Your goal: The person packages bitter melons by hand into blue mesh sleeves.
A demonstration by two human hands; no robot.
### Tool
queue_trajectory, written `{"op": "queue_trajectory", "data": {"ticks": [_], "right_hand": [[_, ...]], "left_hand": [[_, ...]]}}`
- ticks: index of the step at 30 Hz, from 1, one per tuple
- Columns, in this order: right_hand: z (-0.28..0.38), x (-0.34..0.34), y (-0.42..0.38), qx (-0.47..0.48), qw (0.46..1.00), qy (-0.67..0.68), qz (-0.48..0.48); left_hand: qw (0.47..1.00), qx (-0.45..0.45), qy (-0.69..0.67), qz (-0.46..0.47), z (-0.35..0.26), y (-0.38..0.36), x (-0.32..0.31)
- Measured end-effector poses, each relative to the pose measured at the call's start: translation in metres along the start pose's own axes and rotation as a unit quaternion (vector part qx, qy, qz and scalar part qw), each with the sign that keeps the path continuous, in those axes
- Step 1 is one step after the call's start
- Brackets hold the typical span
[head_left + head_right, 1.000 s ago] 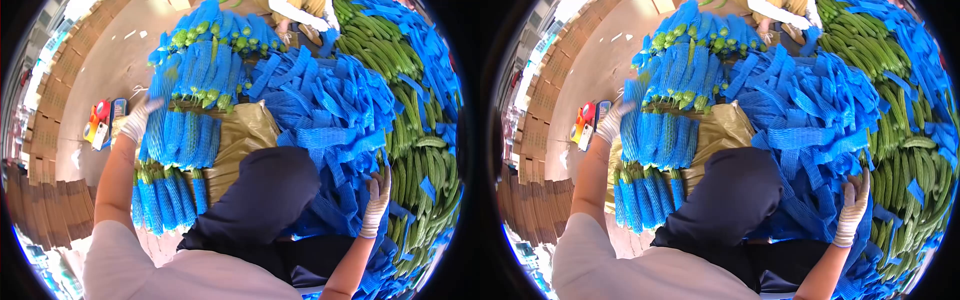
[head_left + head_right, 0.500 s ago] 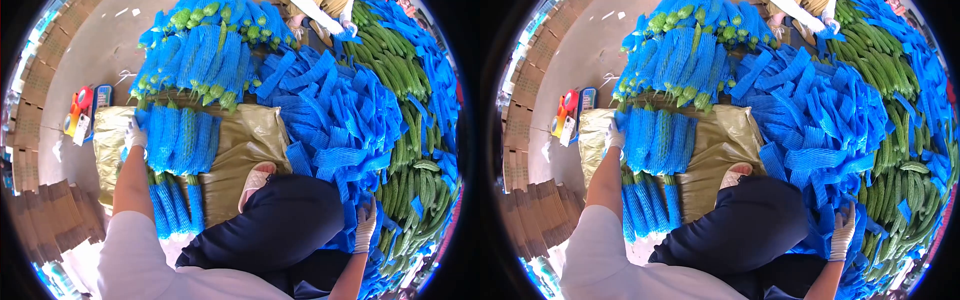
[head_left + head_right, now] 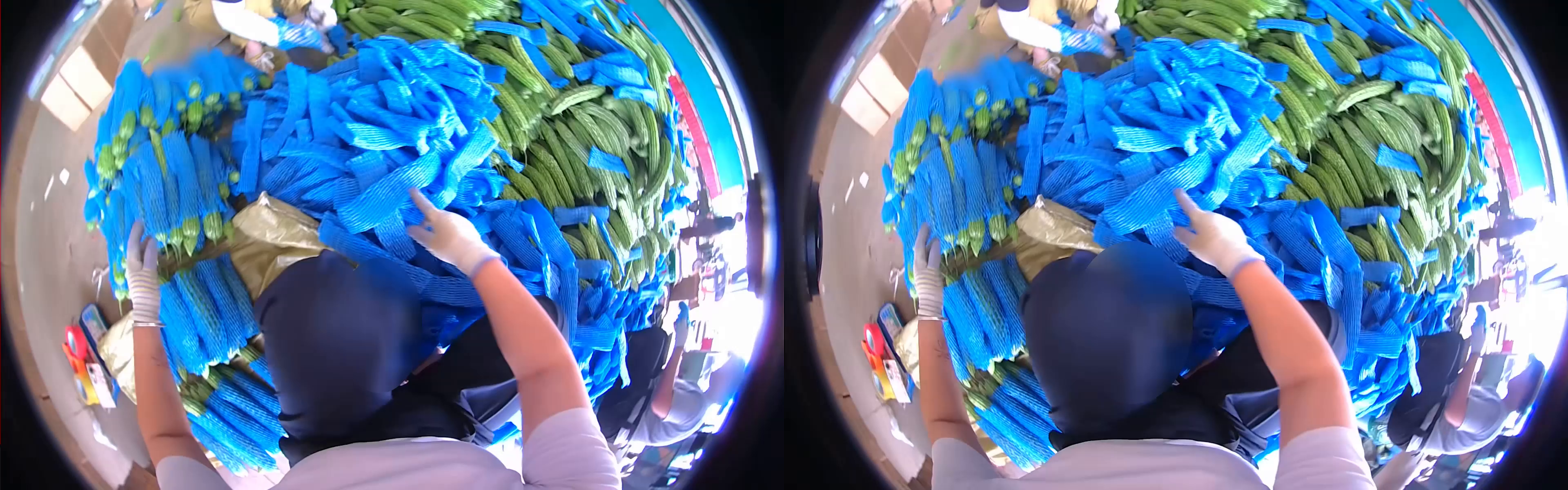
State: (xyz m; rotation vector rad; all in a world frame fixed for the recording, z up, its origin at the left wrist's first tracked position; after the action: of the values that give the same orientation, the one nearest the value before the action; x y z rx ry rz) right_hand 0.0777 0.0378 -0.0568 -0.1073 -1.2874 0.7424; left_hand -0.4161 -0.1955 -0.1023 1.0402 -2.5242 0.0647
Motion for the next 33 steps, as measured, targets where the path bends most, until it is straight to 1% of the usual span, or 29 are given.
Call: {"op": "queue_trajectory", "data": {"ticks": [1, 3, 4, 5, 6, 7, 8, 9, 11, 12, 13, 14, 15, 17, 18, 19, 20, 21, 22, 23, 24, 25, 26, 27, 28, 29, 31, 32, 33], "right_hand": [[0.005, -0.007, 0.011, 0.014, 0.999, 0.043, 0.007], [-0.001, -0.035, 0.046, 0.103, 0.976, 0.142, -0.126], [-0.002, -0.038, 0.062, 0.084, 0.981, 0.112, -0.135], [-0.001, -0.028, 0.057, 0.085, 0.979, 0.118, -0.143], [0.004, -0.01, 0.046, 0.099, 0.944, 0.27, -0.164], [0.011, 0.009, 0.031, 0.112, 0.886, 0.414, -0.178], [0.013, 0.033, 0.011, 0.118, 0.86, 0.47, -0.16], [0.011, 0.052, -0.007, 0.118, 0.859, 0.465, -0.181], [-0.006, 0.074, -0.029, 0.142, 0.824, 0.512, -0.198], [-0.013, 0.088, -0.046, 0.101, 0.82, 0.53, -0.19], [-0.025, 0.091, -0.052, 0.095, 0.814, 0.535, -0.205], [-0.037, 0.094, -0.057, 0.097, 0.813, 0.53, -0.22], [-0.047, 0.097, -0.062, 0.1, 0.813, 0.524, -0.234], [-0.063, 0.098, -0.069, 0.097, 0.802, 0.534, -0.251], [-0.073, 0.093, -0.067, 0.099, 0.777, 0.573, -0.24], [-0.081, 0.088, -0.064, 0.102, 0.752, 0.61, -0.228], [-0.086, 0.082, -0.063, 0.126, 0.724, 0.632, -0.246], [-0.087, 0.088, -0.073, 0.096, 0.743, 0.623, -0.225], [-0.091, 0.081, -0.067, 0.144, 0.675, 0.689, -0.219], [-0.092, 0.07, -0.06, 0.19, 0.6, 0.749, -0.206], [-0.09, 0.069, -0.058, 0.216, 0.601, 0.744, -0.198], [-0.089, 0.069, -0.062, 0.193, 0.664, 0.687, -0.225], [-0.085, 0.073, -0.066, 0.203, 0.678, 0.676, -0.207], [-0.081, 0.075, -0.066, 0.212, 0.692, 0.664, -0.189], [-0.078, 0.073, -0.061, 0.208, 0.663, 0.69, -0.204], [-0.079, 0.074, -0.059, 0.203, 0.625, 0.728, -0.194], [-0.093, 0.07, -0.047, 0.215, 0.567, 0.77, -0.196], [-0.104, 0.071, -0.045, 0.201, 0.654, 0.666, -0.296], [-0.114, 0.075, -0.048, 0.176, 0.724, 0.541, -0.39]], "left_hand": [[0.997, -0.067, -0.024, 0.029, -0.064, -0.003, -0.029], [0.976, -0.143, -0.076, 0.147, -0.175, -0.018, -0.085], [0.964, -0.159, -0.077, 0.2, -0.21, -0.025, -0.11], [0.949, -0.173, -0.078, 0.253, -0.239, -0.031, -0.131], [0.933, -0.208, -0.014, 0.294, -0.267, -0.038, -0.149], [0.911, -0.239, 0.05, 0.331, -0.287, -0.045, -0.164], [0.888, -0.289, 0.056, 0.354, -0.302, -0.052, -0.18], [0.86, -0.338, 0.061, 0.377, -0.313, -0.058, -0.195], [0.842, -0.336, -0.005, 0.423, -0.32, -0.069, -0.228], [0.834, -0.334, -0.005, 0.439, -0.326, -0.074, -0.243], [0.825, -0.334, -0.005, 0.456, -0.333, -0.079, -0.259], [0.824, -0.354, -0.003, 0.442, -0.341, -0.087, -0.273], [0.815, -0.361, -0.003, 0.452, -0.349, -0.092, -0.286], [0.792, -0.41, 0.102, 0.441, -0.363, -0.102, -0.308], [0.782, -0.469, 0.098, 0.399, -0.366, -0.108, -0.319], [0.776, -0.473, 0.101, 0.404, -0.363, -0.111, -0.329], [0.792, -0.438, 0.107, 0.411, -0.359, -0.113, -0.339], [0.808, -0.405, 0.111, 0.413, -0.356, -0.114, -0.351], [0.844, -0.338, 0.069, 0.41, -0.352, -0.114, -0.361], [0.861, -0.292, -0.007, 0.416, -0.346, -0.112, -0.371], [0.869, -0.254, -0.018, 0.425, -0.342, -0.112, -0.38], [0.875, -0.215, -0.03, 0.432, -0.34, -0.111, -0.387], [0.875, -0.217, -0.03, 0.432, -0.339, -0.113, -0.393], [0.874, -0.143, -0.082, 0.457, -0.336, -0.114, -0.399], [0.864, -0.069, -0.134, 0.48, -0.334, -0.115, -0.405], [0.86, -0.076, -0.137, 0.486, -0.336, -0.116, -0.407], [0.898, 0.024, -0.15, 0.413, -0.334, -0.114, -0.411], [0.902, 0.04, -0.191, 0.385, -0.34, -0.114, -0.413], [0.902, 0.055, -0.234, 0.359, -0.343, -0.11, -0.414]]}}
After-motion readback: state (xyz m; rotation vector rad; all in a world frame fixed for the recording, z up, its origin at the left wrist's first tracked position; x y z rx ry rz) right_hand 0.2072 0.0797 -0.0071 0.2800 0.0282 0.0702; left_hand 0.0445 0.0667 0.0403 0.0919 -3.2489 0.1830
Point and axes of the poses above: each hand's wrist, its own y-axis towards the middle knuckle, its own x-axis out of the back of the hand, z = x × y, the point moved 3 cm from there along y, towards the middle knuckle, and after that the axes turned 4 degrees about -y, right-handed, at the moved point
